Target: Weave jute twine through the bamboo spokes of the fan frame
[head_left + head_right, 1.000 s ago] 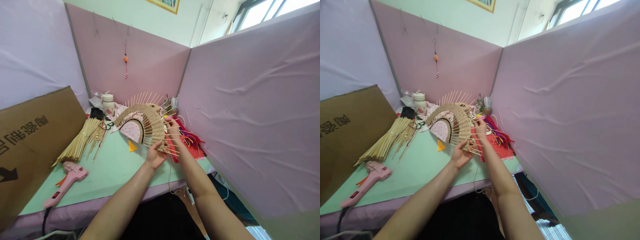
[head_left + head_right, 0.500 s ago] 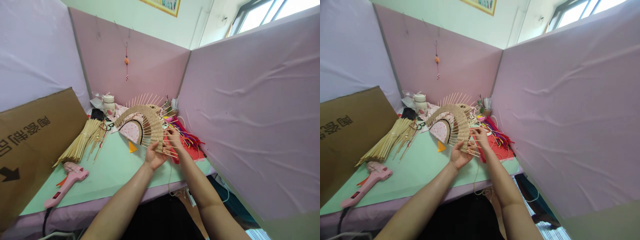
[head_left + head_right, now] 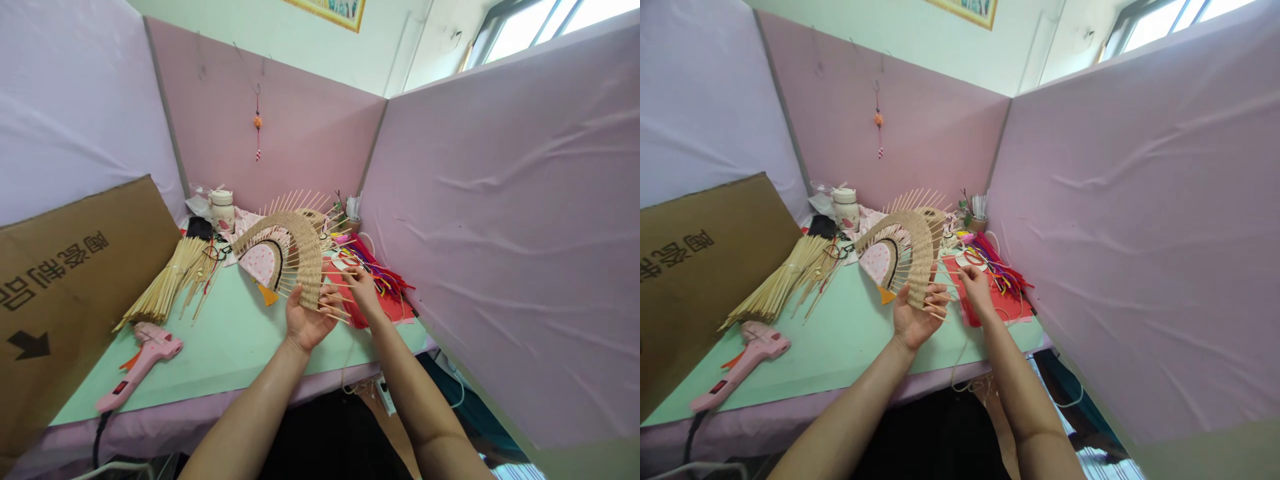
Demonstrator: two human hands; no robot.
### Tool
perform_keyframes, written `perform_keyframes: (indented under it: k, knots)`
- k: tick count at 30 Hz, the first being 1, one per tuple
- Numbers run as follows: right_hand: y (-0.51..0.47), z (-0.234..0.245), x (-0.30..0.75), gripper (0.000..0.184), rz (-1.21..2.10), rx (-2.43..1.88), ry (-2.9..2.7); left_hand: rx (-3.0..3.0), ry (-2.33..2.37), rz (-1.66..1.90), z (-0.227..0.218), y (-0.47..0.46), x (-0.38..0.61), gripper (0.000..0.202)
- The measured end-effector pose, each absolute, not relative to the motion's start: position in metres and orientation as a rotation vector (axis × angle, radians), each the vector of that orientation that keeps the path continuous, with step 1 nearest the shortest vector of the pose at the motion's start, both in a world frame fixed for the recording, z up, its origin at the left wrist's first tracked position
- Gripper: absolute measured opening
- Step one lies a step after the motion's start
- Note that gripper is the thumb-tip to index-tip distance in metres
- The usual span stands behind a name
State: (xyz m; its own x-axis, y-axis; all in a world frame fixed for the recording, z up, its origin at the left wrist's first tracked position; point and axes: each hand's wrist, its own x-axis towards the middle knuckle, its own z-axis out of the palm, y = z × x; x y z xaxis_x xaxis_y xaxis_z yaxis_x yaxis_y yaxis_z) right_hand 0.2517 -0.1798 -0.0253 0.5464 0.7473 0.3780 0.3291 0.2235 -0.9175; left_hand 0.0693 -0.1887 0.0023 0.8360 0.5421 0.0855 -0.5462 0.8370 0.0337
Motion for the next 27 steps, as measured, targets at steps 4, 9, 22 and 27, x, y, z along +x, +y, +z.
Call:
perform_keyframes:
  k: [4,9,22,27]
  knots:
    - [-0.195,-0.005,0.256,0.028,0.306,-1.381,-1.059,0.048,-0.066,0.629,-0.001,-0.199,0.054,0.046]
    - [-0.21,0.023,0.253,0.023,0.151,-1.382,-1.178,-0.042,-0.158,0.589,-0.013,-0.209,0.038,0.06]
    - [-0.229,0.072,0.221,0.014,-0.245,-1.294,-1.412,-0.1,-0.16,0.565,-0.02,-0.215,0.026,0.047]
    - [-0.22,0.082,0.216,0.015,-0.238,-1.284,-1.487,-0.103,-0.167,0.548,-0.024,-0.214,0.024,0.046]
